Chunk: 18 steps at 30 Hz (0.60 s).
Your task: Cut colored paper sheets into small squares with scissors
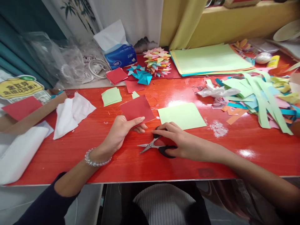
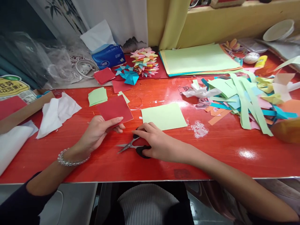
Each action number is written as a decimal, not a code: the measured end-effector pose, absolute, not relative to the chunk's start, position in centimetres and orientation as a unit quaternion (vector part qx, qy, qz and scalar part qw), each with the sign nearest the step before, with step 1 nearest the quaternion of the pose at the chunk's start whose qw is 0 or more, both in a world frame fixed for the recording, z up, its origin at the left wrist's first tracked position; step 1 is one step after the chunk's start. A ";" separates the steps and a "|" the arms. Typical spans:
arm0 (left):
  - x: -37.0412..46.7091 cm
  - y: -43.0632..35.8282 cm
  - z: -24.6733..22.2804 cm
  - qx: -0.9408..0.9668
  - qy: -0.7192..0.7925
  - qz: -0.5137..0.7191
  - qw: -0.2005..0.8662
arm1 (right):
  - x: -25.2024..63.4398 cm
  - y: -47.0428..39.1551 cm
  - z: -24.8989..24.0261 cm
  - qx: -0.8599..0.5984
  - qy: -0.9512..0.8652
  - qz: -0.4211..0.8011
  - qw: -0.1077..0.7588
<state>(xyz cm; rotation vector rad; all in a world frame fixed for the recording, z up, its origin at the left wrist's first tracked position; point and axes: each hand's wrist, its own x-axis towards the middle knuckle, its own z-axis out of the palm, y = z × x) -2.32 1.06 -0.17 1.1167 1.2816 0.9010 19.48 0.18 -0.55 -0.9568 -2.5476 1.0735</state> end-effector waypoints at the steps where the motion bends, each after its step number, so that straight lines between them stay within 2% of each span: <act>1: -2.3 1.1 -0.1 0.481 0.546 0.375 0.574 | 19.5 0.2 -0.2 -0.322 -0.857 0.388 0.108; 8: -1.6 0.1 0.3 0.527 0.500 0.293 0.622 | 18.8 0.4 0.0 -0.447 -0.697 0.497 0.258; 13: -1.0 -0.7 0.5 0.602 0.499 0.184 0.596 | 18.5 0.2 -0.9 -0.448 -0.623 0.579 0.274; 18: -1.4 -0.2 0.6 0.580 0.544 0.251 0.552 | 18.7 0.7 -0.6 -0.464 -0.592 0.595 0.283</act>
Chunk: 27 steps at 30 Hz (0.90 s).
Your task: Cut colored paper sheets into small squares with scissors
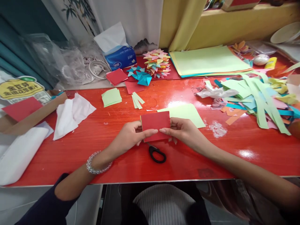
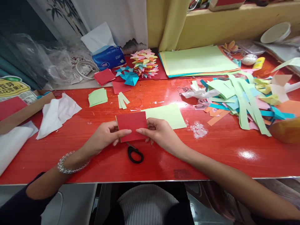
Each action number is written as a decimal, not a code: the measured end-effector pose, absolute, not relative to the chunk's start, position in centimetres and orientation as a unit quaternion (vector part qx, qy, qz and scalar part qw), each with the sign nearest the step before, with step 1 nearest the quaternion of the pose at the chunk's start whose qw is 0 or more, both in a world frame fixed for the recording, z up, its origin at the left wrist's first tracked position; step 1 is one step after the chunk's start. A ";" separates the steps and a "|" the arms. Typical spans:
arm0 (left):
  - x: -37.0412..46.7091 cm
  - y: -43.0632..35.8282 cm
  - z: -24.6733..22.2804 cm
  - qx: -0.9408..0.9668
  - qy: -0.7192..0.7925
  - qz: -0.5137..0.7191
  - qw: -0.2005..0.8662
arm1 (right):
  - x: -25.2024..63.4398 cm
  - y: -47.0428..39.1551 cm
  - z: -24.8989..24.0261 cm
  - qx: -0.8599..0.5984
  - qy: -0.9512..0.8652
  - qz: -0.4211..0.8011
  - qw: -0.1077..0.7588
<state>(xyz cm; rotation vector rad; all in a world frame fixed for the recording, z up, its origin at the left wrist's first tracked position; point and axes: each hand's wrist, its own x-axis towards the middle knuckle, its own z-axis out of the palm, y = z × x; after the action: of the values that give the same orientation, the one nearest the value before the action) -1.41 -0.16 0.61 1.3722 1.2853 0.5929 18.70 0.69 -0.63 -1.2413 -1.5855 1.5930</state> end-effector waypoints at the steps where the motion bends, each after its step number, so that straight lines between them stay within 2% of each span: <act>1: -1.5 -0.1 0.5 0.568 0.540 0.272 0.558 | 18.7 0.8 -0.5 -0.464 -0.589 0.598 0.284; 7: -1.5 0.1 -0.1 0.529 0.516 0.333 0.586 | 19.0 1.2 0.0 -0.464 -0.574 0.599 0.309; 11: -1.7 0.4 -0.2 0.530 0.526 0.336 0.574 | 19.4 1.5 -0.2 -0.478 -0.569 0.574 0.343; 18: -2.0 0.7 -0.5 0.538 0.532 0.339 0.559 | 19.7 1.8 -0.2 -0.496 -0.580 0.544 0.347; 22: -3.4 2.2 -0.1 0.552 0.548 0.377 0.503 | 20.4 2.6 -0.4 -0.501 -0.524 0.566 0.392; 27: -8.6 5.8 1.1 0.519 0.603 0.487 0.360 | 21.4 3.6 -1.0 -0.474 -0.415 0.653 0.421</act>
<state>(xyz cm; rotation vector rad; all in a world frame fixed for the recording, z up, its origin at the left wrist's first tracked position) -8.58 5.76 1.12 1.3375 1.5552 1.2547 21.37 3.61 -1.00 -1.1881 -1.0387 1.6354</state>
